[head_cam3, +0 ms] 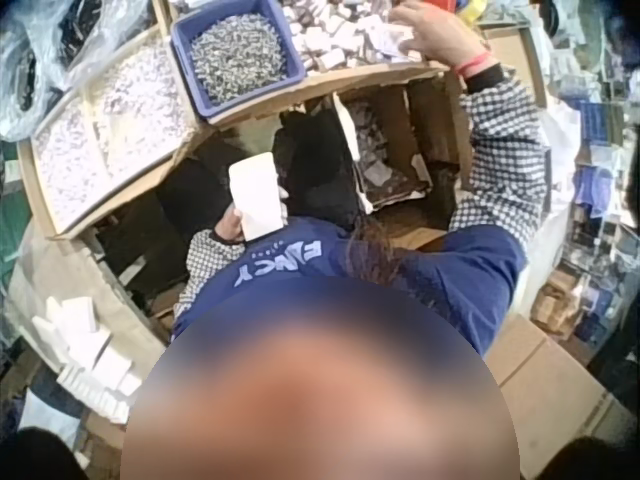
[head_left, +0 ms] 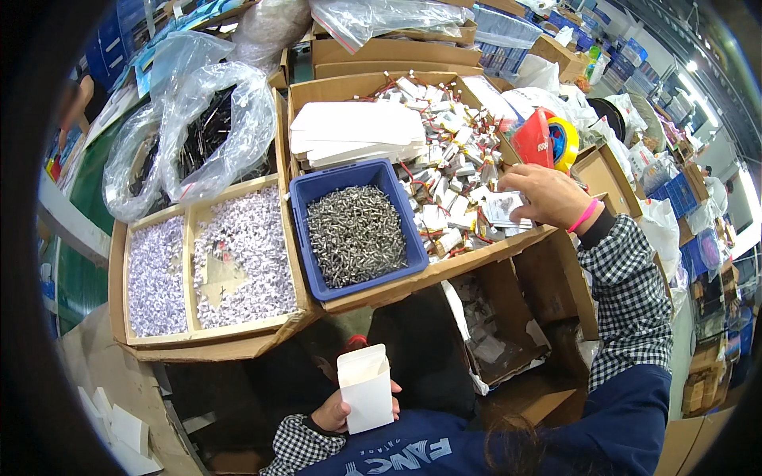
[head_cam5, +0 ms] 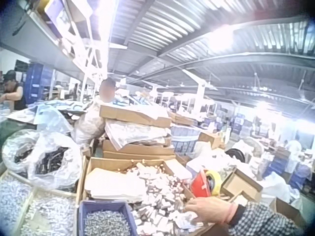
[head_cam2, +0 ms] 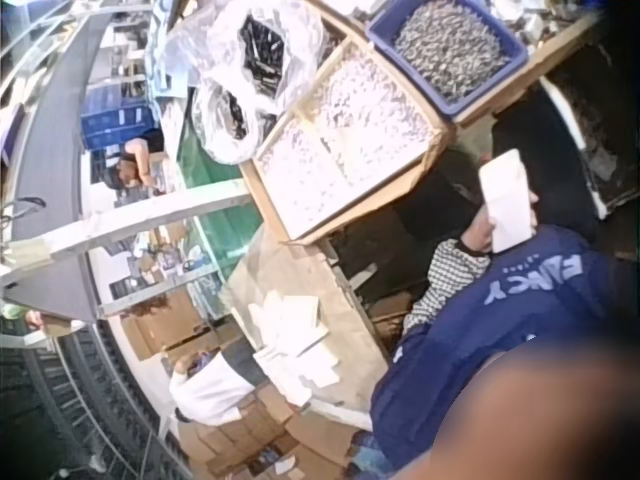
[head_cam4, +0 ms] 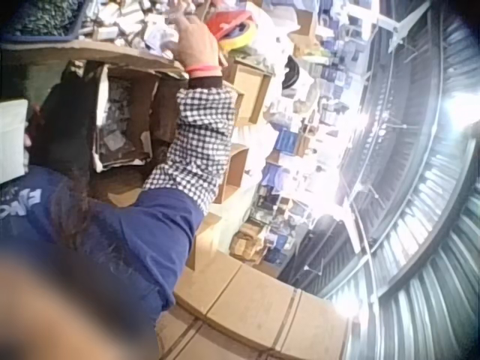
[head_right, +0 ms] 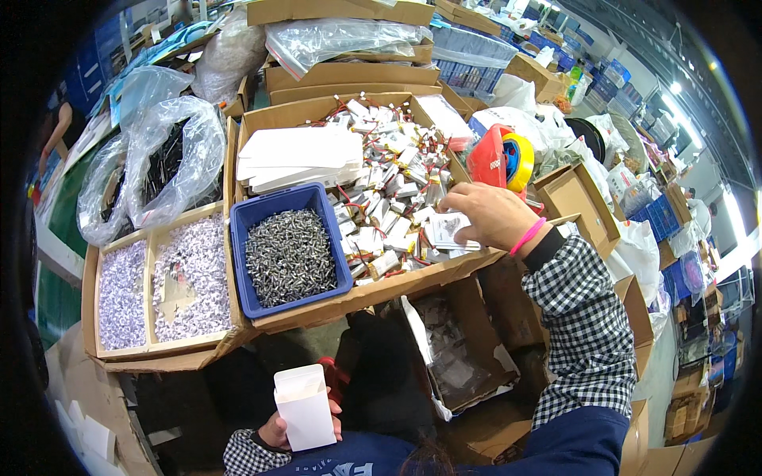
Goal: The person assembles small electronic components by placing a white rectangular object and a small metallic piece into a white box, then sealing it with tape. The process is repeated multiple times in a factory setting.
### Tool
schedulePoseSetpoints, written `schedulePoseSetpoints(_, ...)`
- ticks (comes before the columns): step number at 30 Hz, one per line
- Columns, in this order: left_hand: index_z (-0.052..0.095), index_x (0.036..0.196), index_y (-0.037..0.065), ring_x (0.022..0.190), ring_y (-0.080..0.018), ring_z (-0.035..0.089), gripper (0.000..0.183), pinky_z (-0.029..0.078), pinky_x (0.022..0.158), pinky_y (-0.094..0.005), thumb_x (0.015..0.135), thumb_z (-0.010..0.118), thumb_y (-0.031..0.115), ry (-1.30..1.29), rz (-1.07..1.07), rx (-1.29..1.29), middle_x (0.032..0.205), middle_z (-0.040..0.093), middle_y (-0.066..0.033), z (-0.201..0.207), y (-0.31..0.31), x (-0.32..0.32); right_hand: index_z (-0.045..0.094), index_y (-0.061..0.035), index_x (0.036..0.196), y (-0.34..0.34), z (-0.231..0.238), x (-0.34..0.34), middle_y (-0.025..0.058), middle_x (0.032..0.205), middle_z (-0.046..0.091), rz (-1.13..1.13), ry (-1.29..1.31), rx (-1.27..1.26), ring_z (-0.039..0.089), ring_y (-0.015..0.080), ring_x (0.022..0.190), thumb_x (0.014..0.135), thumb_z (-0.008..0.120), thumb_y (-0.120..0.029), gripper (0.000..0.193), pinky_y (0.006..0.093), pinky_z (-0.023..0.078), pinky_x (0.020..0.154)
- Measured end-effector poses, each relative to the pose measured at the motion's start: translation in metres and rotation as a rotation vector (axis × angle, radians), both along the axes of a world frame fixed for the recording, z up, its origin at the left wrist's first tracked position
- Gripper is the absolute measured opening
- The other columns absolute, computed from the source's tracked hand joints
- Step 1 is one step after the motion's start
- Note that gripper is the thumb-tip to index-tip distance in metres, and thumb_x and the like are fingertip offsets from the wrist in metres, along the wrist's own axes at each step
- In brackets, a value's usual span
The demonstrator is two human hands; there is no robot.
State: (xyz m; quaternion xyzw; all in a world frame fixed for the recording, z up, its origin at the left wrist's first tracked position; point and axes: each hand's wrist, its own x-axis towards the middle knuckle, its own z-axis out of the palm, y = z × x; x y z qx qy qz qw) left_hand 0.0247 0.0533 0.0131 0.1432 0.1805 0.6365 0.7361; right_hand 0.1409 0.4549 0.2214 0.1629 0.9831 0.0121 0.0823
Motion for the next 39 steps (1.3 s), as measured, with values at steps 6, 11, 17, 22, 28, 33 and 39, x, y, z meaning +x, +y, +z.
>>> schedulePoseSetpoints(6,0.026,0.142,0.004,0.108,-0.0351,0.056,0.101,0.047,0.091,-0.0500,0.071,0.073,0.058,0.006,-0.010,0.018,0.127,0.047,-0.0220,-0.004,0.000,0.000,0.060,-0.0077,0.115,0.005,-0.003,-0.001,0.0108,0.107,0.061,-0.061,-0.142,-0.032,0.060,0.0286,0.101,0.072,0.073,-0.021,0.047,0.0374,0.048,0.088)
schedulePoseSetpoints(11,0.026,0.142,0.004,0.107,-0.0348,0.055,0.101,0.047,0.091,-0.0502,0.071,0.072,0.059,0.028,-0.031,0.037,0.128,0.047,-0.0220,-0.003,0.000,0.000,0.060,-0.0083,0.117,0.006,-0.006,0.001,0.0111,0.104,0.062,-0.009,-0.063,-0.058,0.060,0.0289,0.099,0.074,0.071,-0.020,0.046,0.0383,0.047,0.088)
schedulePoseSetpoints(17,0.025,0.142,0.004,0.107,-0.0343,0.056,0.100,0.047,0.091,-0.0503,0.073,0.071,0.059,0.038,-0.028,0.041,0.127,0.047,-0.0222,-0.001,0.000,0.000,0.060,-0.0096,0.117,0.008,-0.009,-0.001,0.0129,0.106,0.061,-0.070,-0.064,-0.109,0.058,0.0295,0.101,0.073,0.071,-0.020,0.047,0.0382,0.047,0.088)
schedulePoseSetpoints(22,0.026,0.142,0.004,0.108,-0.0343,0.056,0.099,0.047,0.091,-0.0503,0.073,0.070,0.059,0.051,-0.011,0.026,0.128,0.047,-0.0221,0.000,-0.001,0.001,0.058,-0.0103,0.117,0.005,-0.007,-0.002,0.0129,0.103,0.059,-0.042,-0.088,-0.095,0.058,0.0294,0.102,0.072,0.072,-0.019,0.048,0.0381,0.047,0.088)
schedulePoseSetpoints(28,0.025,0.143,0.004,0.108,-0.0344,0.056,0.099,0.047,0.091,-0.0503,0.073,0.070,0.059,0.043,-0.001,0.037,0.128,0.047,-0.0223,0.002,-0.002,0.002,0.058,-0.0097,0.112,-0.006,-0.004,0.004,0.0105,0.097,0.058,0.021,0.035,-0.022,0.057,0.0287,0.101,0.071,0.073,-0.017,0.044,0.0383,0.047,0.085)
schedulePoseSetpoints(33,0.025,0.143,0.004,0.108,-0.0344,0.056,0.099,0.047,0.091,-0.0501,0.074,0.070,0.059,0.050,-0.025,0.052,0.129,0.046,-0.0226,0.000,-0.002,0.001,0.067,-0.0075,0.091,-0.003,0.012,0.012,0.0095,0.086,0.062,0.044,-0.077,0.019,0.060,0.0272,0.089,0.076,0.072,-0.023,0.022,0.0381,0.048,0.076)
schedulePoseSetpoints(39,0.025,0.143,0.005,0.108,-0.0342,0.056,0.099,0.047,0.092,-0.0500,0.073,0.072,0.057,0.021,-0.025,0.042,0.129,0.047,-0.0223,-0.003,-0.003,0.001,0.066,0.0001,0.091,-0.005,0.031,0.013,0.0039,0.079,0.066,-0.197,0.386,-0.530,0.063,0.0107,0.072,0.083,0.070,-0.014,0.016,0.0267,0.051,0.061)
